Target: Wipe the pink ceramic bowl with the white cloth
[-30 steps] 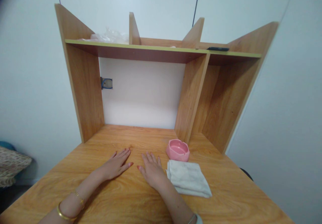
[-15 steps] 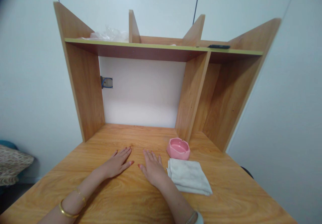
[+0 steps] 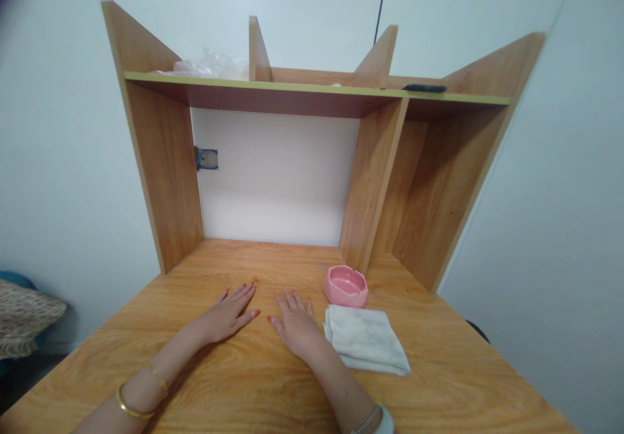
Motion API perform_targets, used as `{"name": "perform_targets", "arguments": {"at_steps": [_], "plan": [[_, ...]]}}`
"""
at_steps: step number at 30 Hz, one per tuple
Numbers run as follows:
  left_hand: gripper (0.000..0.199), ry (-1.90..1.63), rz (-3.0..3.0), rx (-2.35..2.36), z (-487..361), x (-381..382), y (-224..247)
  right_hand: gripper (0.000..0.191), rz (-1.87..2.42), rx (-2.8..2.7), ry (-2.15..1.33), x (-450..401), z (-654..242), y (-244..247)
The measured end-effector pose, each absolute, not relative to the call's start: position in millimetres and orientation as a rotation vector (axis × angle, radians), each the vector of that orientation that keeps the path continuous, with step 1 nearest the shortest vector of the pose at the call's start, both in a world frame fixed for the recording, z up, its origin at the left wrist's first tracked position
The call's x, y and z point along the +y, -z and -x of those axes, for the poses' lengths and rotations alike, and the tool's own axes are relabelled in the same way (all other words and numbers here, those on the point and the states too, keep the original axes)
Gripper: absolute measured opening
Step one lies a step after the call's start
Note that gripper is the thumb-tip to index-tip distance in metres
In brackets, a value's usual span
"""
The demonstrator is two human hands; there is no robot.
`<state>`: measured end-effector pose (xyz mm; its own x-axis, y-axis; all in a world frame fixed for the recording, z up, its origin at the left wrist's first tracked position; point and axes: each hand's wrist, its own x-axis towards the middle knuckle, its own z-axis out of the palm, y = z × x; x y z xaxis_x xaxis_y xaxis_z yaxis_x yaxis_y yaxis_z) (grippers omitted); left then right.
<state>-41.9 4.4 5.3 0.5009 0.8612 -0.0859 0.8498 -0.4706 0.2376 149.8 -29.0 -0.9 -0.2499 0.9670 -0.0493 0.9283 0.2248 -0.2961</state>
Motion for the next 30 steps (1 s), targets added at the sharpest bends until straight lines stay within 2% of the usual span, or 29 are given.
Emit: {"name": "perform_targets", "arguments": {"at_steps": [30], "plan": [[0.073, -0.064, -2.496, 1.461, 41.4, 2.7, -7.3, 0.058, 1.828, -2.335, -0.389, -29.5, -149.7, 1.6]]}}
